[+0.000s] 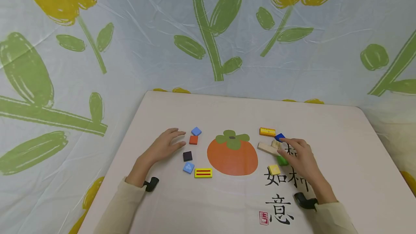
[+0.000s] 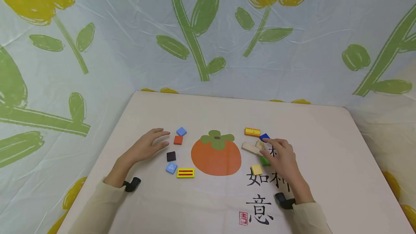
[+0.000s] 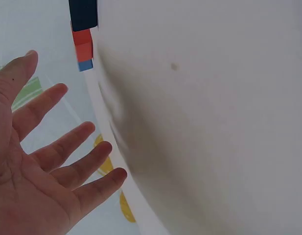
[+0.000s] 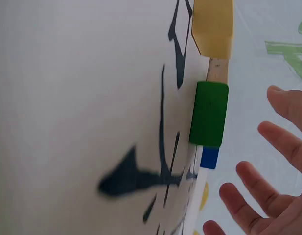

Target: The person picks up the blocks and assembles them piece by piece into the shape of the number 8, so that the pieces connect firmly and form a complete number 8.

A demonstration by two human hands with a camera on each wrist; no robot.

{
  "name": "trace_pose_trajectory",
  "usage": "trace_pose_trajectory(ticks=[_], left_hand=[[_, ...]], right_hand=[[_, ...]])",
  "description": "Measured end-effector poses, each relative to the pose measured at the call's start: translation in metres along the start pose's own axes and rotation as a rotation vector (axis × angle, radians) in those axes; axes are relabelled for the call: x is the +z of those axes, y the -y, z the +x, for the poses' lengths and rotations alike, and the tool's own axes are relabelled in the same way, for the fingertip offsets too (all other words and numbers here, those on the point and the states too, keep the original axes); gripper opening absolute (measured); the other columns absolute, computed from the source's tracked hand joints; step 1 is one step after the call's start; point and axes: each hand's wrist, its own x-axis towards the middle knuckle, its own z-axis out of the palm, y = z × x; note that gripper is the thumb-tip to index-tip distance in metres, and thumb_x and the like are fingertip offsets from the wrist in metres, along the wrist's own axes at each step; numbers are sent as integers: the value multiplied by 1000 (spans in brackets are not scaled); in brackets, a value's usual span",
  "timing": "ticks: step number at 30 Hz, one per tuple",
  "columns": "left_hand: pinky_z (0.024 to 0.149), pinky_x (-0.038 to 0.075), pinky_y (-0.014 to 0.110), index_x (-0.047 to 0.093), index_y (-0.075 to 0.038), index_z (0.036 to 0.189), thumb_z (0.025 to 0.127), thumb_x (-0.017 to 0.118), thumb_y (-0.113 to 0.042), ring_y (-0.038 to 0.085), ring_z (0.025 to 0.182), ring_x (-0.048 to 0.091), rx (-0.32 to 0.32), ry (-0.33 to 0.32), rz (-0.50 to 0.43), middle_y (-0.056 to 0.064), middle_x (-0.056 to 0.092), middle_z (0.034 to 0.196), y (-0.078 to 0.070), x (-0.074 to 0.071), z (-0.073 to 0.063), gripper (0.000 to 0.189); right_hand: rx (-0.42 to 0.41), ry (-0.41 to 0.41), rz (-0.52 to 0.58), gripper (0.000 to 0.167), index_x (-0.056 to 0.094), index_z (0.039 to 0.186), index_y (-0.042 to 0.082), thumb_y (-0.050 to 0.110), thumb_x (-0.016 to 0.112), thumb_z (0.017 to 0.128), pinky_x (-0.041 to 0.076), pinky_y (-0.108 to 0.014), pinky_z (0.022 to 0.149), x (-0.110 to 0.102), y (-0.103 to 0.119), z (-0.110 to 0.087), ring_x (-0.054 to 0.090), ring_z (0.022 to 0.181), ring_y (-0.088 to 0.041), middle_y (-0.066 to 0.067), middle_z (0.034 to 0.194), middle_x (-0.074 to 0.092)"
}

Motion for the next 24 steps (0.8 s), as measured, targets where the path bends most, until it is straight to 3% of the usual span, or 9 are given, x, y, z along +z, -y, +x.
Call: trace_pose_trajectory(ticks=[8, 13, 17, 24], left_hand=[[108, 34, 57, 62, -16, 138, 95, 70, -35, 37, 137, 41, -9, 4, -29, 16, 49, 145, 2, 5, 9, 48], [108, 33, 59, 63, -13, 137, 94, 72, -35, 41, 136, 40, 4, 9, -22, 19, 49, 144, 3, 8, 14, 49], [107, 32, 61, 64, -12, 134, 92, 74, -32, 43, 135, 40, 28, -8, 25, 22, 51, 142, 2, 10, 18, 48], [103, 34, 66, 68, -18, 130, 89, 78, -32, 42, 133, 42, -4, -1, 107, 18, 53, 140, -4, 12, 22, 44]], right_hand=[[-1, 51, 43, 38, 67, 126, 3, 18, 76, 91, 37, -65, 89, 8, -4, 8, 44, 117, -42, -23, 119, 57], [-6, 73, 51, 37, 70, 122, 2, 17, 78, 90, 35, -67, 89, 10, -4, 12, 40, 119, -45, -26, 117, 57], [8, 84, 30, 35, 72, 118, 3, 16, 80, 87, 33, -72, 85, 11, -1, 13, 35, 123, -50, -28, 118, 54], [82, 147, -34, 38, 72, 120, 6, 21, 81, 86, 33, -69, 75, 13, 2, 16, 30, 125, -55, -34, 128, 42]])
